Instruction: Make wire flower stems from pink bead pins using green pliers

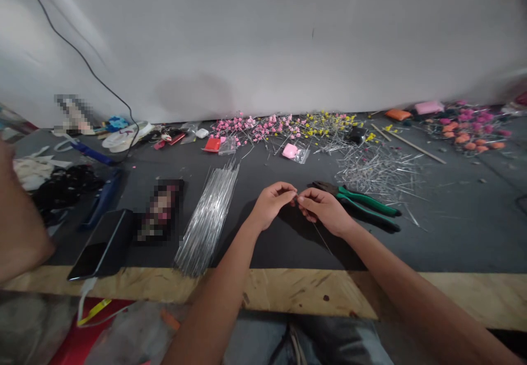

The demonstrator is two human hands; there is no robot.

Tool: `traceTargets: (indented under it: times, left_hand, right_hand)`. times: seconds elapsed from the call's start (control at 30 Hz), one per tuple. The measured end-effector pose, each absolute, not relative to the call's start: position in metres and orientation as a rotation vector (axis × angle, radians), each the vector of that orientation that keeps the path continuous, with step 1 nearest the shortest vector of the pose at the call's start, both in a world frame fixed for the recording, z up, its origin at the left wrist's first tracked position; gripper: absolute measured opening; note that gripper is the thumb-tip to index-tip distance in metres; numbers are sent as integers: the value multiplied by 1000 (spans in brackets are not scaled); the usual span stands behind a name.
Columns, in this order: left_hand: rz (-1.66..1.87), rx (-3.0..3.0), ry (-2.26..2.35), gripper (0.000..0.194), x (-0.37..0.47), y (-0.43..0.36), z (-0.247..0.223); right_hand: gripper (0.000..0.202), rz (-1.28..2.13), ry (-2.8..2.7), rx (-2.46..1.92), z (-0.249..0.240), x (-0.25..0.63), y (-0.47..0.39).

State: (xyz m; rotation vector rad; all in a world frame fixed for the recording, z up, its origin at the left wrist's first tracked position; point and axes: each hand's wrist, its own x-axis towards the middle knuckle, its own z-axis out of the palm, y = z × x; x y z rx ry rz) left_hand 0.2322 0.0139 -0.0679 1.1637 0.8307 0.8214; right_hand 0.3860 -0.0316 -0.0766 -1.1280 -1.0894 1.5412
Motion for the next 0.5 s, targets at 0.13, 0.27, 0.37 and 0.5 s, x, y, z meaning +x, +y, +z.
traceTargets:
  times: [0.13, 0.27, 0.37, 0.5]
  left_hand:
    - [960, 922, 811, 9, 228, 18, -66]
    - [1018, 874, 837, 12, 223, 22, -66]
    - [982, 934, 840, 14, 223, 21, -68]
    - [893, 1111, 886, 18, 224, 18, -70]
  right_hand:
    - [25, 1442, -1205, -1204, -79, 384, -35]
    - [24, 1396, -1277, -1258, -78, 380, -39]
    - [22, 1396, -1252, -1237, -77, 379, -38]
    - [21, 1441, -1179, -1222, -77, 378, -36]
